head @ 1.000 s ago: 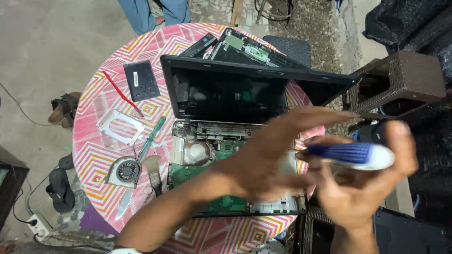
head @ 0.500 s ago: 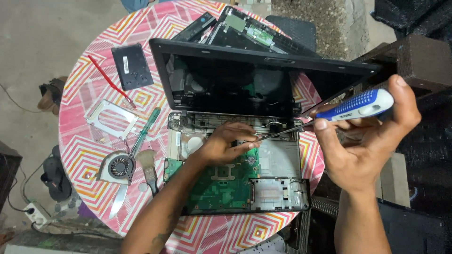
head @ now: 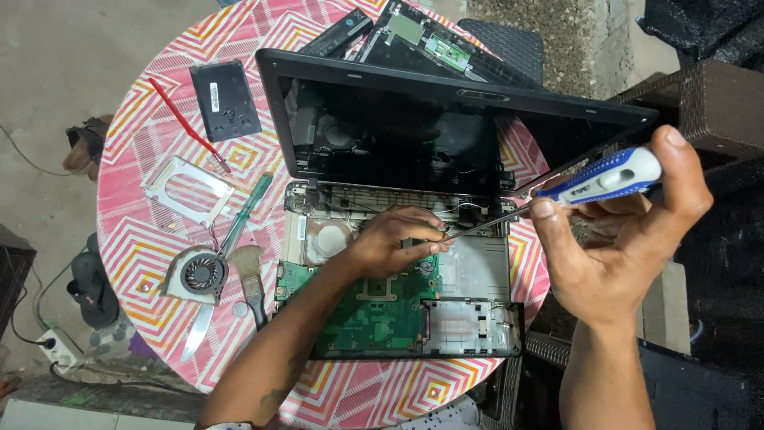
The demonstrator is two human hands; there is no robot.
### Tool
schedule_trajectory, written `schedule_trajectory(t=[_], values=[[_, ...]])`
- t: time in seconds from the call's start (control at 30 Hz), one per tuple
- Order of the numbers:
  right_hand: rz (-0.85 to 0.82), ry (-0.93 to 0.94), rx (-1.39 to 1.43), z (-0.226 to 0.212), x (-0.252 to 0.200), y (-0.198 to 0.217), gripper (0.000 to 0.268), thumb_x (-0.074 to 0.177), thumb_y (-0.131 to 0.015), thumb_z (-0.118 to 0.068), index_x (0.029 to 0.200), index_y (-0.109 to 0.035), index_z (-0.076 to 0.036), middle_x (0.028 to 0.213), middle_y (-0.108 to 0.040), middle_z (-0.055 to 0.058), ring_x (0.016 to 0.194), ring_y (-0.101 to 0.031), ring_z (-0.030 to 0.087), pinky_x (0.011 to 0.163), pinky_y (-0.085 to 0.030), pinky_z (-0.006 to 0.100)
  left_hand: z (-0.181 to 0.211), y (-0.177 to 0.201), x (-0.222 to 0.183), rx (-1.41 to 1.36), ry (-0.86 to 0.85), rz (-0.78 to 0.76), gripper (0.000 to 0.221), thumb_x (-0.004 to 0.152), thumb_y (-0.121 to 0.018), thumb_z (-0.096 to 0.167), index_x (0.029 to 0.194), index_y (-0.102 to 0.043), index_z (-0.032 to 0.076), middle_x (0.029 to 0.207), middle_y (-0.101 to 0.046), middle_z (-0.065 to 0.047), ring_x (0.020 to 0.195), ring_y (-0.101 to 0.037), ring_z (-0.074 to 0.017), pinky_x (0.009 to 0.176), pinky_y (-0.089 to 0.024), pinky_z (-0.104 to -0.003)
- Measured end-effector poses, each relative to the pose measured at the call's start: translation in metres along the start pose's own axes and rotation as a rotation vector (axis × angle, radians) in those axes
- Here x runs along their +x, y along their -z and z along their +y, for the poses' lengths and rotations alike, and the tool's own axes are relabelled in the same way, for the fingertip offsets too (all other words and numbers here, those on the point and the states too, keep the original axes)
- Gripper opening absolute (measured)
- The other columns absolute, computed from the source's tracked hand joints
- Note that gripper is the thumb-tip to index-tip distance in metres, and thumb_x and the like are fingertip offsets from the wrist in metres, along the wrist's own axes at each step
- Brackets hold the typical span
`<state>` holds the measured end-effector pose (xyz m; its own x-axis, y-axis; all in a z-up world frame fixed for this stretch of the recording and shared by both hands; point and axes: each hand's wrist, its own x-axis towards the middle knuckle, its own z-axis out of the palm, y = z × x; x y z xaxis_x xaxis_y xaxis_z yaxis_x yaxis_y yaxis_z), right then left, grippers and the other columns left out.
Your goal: Disassembling a laptop to access internal components using a screwdriver.
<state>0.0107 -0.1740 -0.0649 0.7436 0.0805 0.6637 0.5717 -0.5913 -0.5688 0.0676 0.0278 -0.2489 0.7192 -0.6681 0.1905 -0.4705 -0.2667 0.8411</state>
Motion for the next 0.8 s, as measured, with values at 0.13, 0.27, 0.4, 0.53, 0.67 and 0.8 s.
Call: schedule_trajectory(t=[0.13, 0.27, 0.4, 0.53, 0.67, 0.8], values=[[0.0, -0.005, -0.004, 0.0, 0.001, 0.0, 0.073, 0.099, -0.071, -0.003, 0.154, -0.023, -0.01, 0.156, -0.02, 0.012, 0.101, -0.052, 0.027, 0.083, -0.054, 0.035, 0.004, 0.001, 0.0, -0.063, -0.074, 0.067, 0.025, 0.098, -0.059, 0.032, 0.111, -0.075, 0.018, 0.12, -0.071, -0.009, 0.113, -0.065, -0.0252, 0.093, -0.053, -0.043], [0.003, -0.008, 0.024, 0.0, 0.001, -0.001, 0.074, 0.099, -0.072, -0.001, 0.155, -0.024, -0.008, 0.155, -0.02, 0.012, 0.1, -0.052, 0.027, 0.083, -0.055, 0.035, 0.002, 0.0, 0.001, -0.044, -0.067, 0.058, 0.027, 0.098, -0.056, 0.034, 0.112, -0.074, 0.018, 0.121, -0.07, -0.01, 0.113, -0.065, -0.026, 0.091, -0.053, -0.043], [-0.013, 0.022, 0.032, -0.002, 0.002, -0.001, 0.074, 0.098, -0.071, 0.002, 0.154, -0.024, -0.01, 0.153, -0.021, 0.012, 0.097, -0.053, 0.028, 0.083, -0.057, 0.037, -0.004, -0.004, 0.0, -0.027, -0.117, 0.086, 0.024, 0.097, -0.061, 0.031, 0.113, -0.074, 0.019, 0.12, -0.07, -0.008, 0.113, -0.065, -0.0241, 0.092, -0.054, -0.041], [0.0, 0.006, 0.042, 0.0, 0.0, -0.001, 0.074, 0.098, -0.072, 0.0, 0.154, -0.025, -0.009, 0.155, -0.021, 0.011, 0.096, -0.054, 0.028, 0.082, -0.057, 0.036, -0.007, -0.005, 0.0, -0.035, -0.151, 0.111, 0.023, 0.097, -0.062, 0.03, 0.113, -0.075, 0.019, 0.119, -0.071, -0.007, 0.112, -0.066, -0.0243, 0.09, -0.054, -0.04], [0.04, 0.062, -0.008, -0.003, 0.002, -0.001, 0.068, 0.097, -0.075, -0.002, 0.149, -0.03, -0.004, 0.148, -0.028, 0.016, 0.094, -0.058, 0.032, 0.084, -0.057, 0.038, -0.003, -0.003, 0.0, 0.023, -0.052, 0.016, 0.028, 0.099, -0.055, 0.034, 0.116, -0.073, 0.021, 0.124, -0.069, -0.008, 0.116, -0.063, -0.025, 0.09, -0.051, -0.044], [0.139, 0.132, -0.078, -0.002, 0.003, 0.0, 0.056, 0.096, -0.077, -0.012, 0.136, -0.043, 0.005, 0.126, -0.049, 0.023, 0.086, -0.065, 0.03, 0.074, -0.05, 0.033, 0.003, 0.003, -0.001, 0.045, 0.019, -0.037, 0.03, 0.098, -0.053, 0.038, 0.116, -0.073, 0.024, 0.13, -0.067, -0.005, 0.124, -0.058, -0.0239, 0.096, -0.047, -0.046]])
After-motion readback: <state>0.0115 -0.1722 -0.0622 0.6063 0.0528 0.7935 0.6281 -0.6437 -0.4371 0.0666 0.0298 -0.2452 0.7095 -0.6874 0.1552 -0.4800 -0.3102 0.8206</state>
